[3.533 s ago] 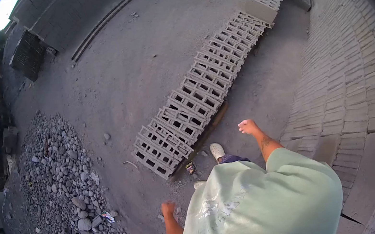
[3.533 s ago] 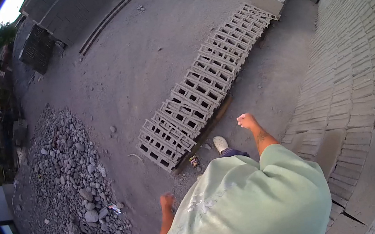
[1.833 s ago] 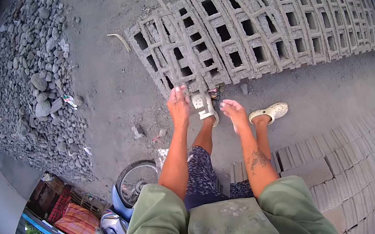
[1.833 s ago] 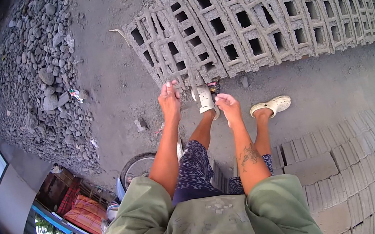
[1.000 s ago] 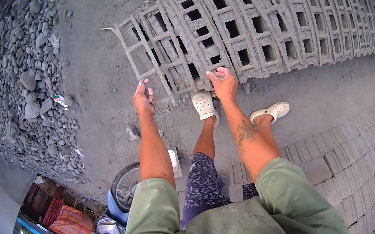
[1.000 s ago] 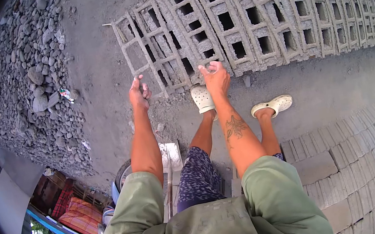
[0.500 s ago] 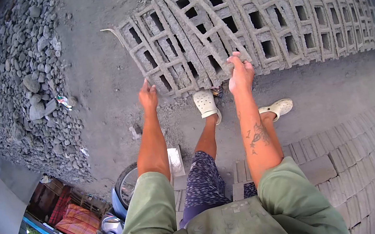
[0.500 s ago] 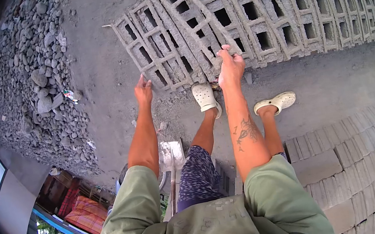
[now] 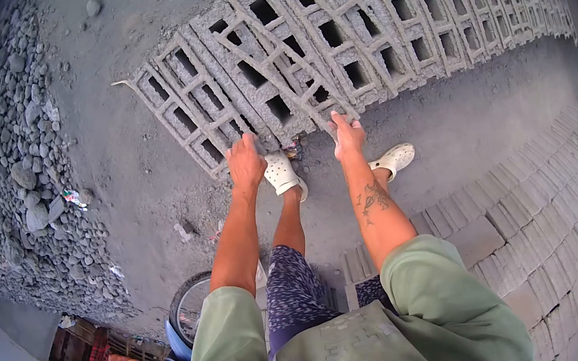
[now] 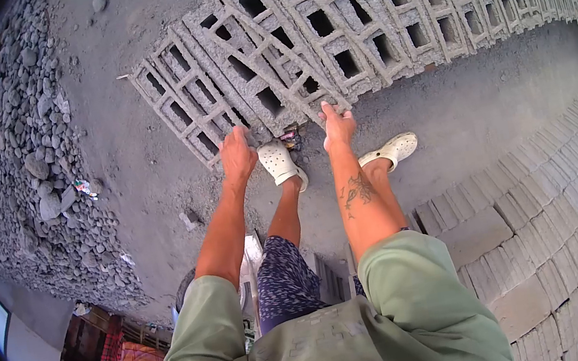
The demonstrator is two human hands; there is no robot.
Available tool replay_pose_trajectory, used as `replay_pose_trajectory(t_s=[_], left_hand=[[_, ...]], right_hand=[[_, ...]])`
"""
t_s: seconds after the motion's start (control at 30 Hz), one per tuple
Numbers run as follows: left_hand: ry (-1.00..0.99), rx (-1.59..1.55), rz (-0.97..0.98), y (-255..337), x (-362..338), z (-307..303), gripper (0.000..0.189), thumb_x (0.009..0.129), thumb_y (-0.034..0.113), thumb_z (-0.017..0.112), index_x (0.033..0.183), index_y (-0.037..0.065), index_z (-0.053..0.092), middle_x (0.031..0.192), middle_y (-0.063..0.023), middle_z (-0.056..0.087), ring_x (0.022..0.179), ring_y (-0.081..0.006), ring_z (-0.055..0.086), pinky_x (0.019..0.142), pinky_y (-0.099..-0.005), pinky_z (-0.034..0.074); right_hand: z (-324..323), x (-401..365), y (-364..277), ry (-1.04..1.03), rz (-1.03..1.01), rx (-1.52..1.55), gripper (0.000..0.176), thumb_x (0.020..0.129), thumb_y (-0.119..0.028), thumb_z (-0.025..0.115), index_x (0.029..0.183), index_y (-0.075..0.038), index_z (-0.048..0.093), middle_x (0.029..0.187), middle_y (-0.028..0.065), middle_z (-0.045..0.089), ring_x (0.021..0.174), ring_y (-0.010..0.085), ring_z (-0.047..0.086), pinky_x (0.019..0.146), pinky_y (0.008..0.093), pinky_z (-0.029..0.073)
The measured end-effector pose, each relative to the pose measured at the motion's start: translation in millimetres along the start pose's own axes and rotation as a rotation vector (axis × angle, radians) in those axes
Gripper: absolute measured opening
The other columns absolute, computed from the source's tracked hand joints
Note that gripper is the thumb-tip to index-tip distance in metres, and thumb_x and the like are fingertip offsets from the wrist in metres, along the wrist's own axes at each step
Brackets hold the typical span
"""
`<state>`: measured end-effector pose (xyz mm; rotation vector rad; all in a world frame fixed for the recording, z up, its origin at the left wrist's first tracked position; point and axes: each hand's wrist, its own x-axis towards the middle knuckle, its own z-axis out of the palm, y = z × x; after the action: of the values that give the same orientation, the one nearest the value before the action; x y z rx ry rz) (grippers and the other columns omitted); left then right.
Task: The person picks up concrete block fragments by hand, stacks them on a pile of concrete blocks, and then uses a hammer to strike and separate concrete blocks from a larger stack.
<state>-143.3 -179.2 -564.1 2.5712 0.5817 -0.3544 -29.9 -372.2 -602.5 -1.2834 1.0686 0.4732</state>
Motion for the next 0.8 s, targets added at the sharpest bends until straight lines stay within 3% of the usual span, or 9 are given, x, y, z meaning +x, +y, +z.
replay_pose_trajectory(t_s=[0.17, 0.23, 0.27, 0.37, 0.4, 0.53, 0.6, 0.7, 0.8], left_hand=[[-0.043, -0.418, 0.023, 93.0, 22.5, -34.2, 0.042, 0.063, 0.004, 0.06, 0.102, 0.004, 0.047, 0.076, -0.0091, 0.053, 0.076, -0.0315, 0.055, 0.076, -0.0412, 0.04], [0.015, -0.499, 0.094, 126.4, 31.2, -17.0, 0.046, 0.064, 0.007, 0.063, 0.108, 0.005, 0.046, 0.081, -0.0105, 0.054, 0.08, -0.031, 0.055, 0.078, -0.0398, 0.04], [0.082, -0.575, 0.163, 140.3, 38.5, -10.1, 0.051, 0.066, 0.01, 0.065, 0.113, 0.005, 0.045, 0.086, -0.0118, 0.055, 0.084, -0.0305, 0.055, 0.081, -0.0383, 0.041], [0.156, -0.281, 0.232, 160.5, 58.3, 15.7, 0.063, 0.068, 0.014, 0.067, 0.124, 0.009, 0.04, 0.099, -0.0143, 0.054, 0.097, -0.0301, 0.051, 0.087, -0.0393, 0.038], [0.048, -0.167, 0.161, 162.9, 57.0, 19.0, 0.074, 0.066, 0.018, 0.069, 0.131, 0.011, 0.034, 0.113, -0.0167, 0.049, 0.106, -0.0321, 0.045, 0.091, -0.0435, 0.033], [0.04, 0.063, 0.163, 164.5, 60.5, 34.1, 0.08, 0.064, 0.017, 0.07, 0.134, 0.011, 0.031, 0.112, -0.0183, 0.043, 0.104, -0.0341, 0.042, 0.089, -0.0458, 0.031], [-0.01, 0.021, 0.082, 165.9, 63.7, 33.6, 0.082, 0.063, 0.017, 0.07, 0.134, 0.012, 0.03, 0.109, -0.0181, 0.043, 0.102, -0.0336, 0.042, 0.089, -0.0452, 0.031], [0.005, 0.065, 0.02, 175.4, 62.2, 38.8, 0.085, 0.06, 0.02, 0.07, 0.135, 0.012, 0.03, 0.102, -0.0168, 0.044, 0.098, -0.0324, 0.043, 0.087, -0.0448, 0.031], [0.036, 0.108, -0.012, 179.8, 63.3, 33.2, 0.087, 0.06, 0.023, 0.072, 0.135, 0.013, 0.03, 0.102, -0.0155, 0.044, 0.098, -0.0319, 0.043, 0.086, -0.0465, 0.032]], right_hand=[[-13.7, -5.0, -12.6, 0.018, -0.101, 0.014, 0.039, 0.084, -0.024, 0.059, 0.107, 0.006, 0.05, 0.105, 0.0109, 0.055, 0.097, 0.0198, 0.054, 0.085, 0.0294, 0.041], [-29.5, -3.0, -18.0, -0.045, -0.372, -0.706, 0.045, 0.086, -0.024, 0.054, 0.121, 0.005, 0.047, 0.115, 0.0145, 0.053, 0.11, 0.0263, 0.05, 0.093, 0.032, 0.036], [-38.9, -16.9, -48.1, -0.332, -0.302, -0.763, 0.043, 0.087, -0.021, 0.051, 0.124, 0.002, 0.047, 0.123, 0.0172, 0.05, 0.115, 0.0305, 0.046, 0.097, 0.0333, 0.035], [-69.4, 5.2, -72.3, -0.518, -0.437, -1.218, 0.038, 0.087, -0.02, 0.05, 0.117, 0.004, 0.053, 0.115, 0.0161, 0.056, 0.111, 0.0307, 0.05, 0.095, 0.0343, 0.037], [-75.6, 13.9, -80.5, -0.369, -0.388, -1.087, 0.036, 0.086, -0.023, 0.053, 0.109, 0.004, 0.058, 0.095, 0.0146, 0.063, 0.093, 0.0266, 0.06, 0.083, 0.0336, 0.045], [-64.4, 38.3, -108.3, -0.062, -0.249, -0.742, 0.038, 0.082, -0.031, 0.06, 0.1, 0.003, 0.062, 0.081, 0.0109, 0.065, 0.068, 0.0192, 0.063, 0.066, 0.0309, 0.049], [-42.6, 42.0, -104.9, 0.018, -0.001, -0.478, 0.042, 0.074, -0.039, 0.068, 0.091, 0.0, 0.065, 0.076, 0.0093, 0.066, 0.053, 0.0135, 0.059, 0.054, 0.0286, 0.048], [-20.5, 43.0, -86.7, 0.158, -0.087, -0.565, 0.046, 0.068, -0.045, 0.072, 0.084, -0.002, 0.068, 0.073, 0.0088, 0.066, 0.051, 0.0124, 0.059, 0.052, 0.029, 0.048], [-12.1, 47.1, -78.3, 0.26, -0.141, -0.653, 0.044, 0.064, -0.046, 0.073, 0.08, -0.004, 0.069, 0.075, 0.011, 0.067, 0.066, 0.0213, 0.064, 0.063, 0.035, 0.05]])
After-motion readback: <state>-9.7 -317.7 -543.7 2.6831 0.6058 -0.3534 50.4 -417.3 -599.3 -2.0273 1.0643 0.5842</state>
